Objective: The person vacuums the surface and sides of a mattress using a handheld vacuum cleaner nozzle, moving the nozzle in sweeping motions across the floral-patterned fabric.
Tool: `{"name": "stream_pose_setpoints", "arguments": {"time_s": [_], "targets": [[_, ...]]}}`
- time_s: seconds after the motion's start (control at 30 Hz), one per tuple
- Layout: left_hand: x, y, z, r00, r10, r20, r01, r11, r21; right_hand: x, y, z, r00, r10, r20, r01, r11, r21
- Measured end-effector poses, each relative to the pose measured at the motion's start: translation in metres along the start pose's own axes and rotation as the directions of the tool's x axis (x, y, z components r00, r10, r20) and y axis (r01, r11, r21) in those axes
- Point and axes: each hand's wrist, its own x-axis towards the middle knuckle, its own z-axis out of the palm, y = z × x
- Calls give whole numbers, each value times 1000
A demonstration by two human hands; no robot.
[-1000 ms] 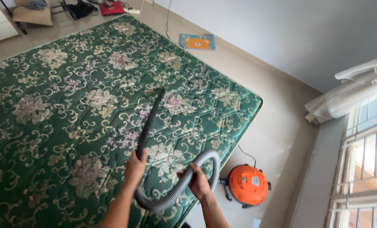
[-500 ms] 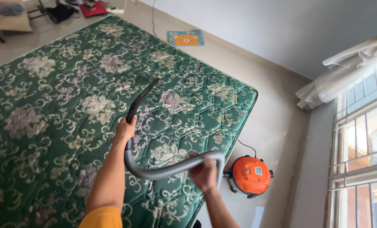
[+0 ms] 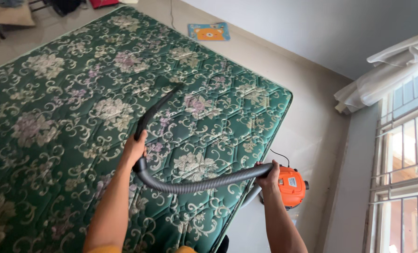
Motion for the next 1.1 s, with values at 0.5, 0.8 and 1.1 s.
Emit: {"name": "stream_pose_setpoints", "arguments": {"time_s": [0.5,0.8,1.1], "targets": [[-27,-52,10,989,128,-71,-95,930,356,-120,60,33,964,32,264,37,967,-251],[-74,-48,15,979,151,137,-193,908,372,-156,26,-23,944,-37,329,138,947,-291],[-67,-60,25,959,282,19,-238,768,594,-165,42,-35,984,0,178,71,918,-389]]}}
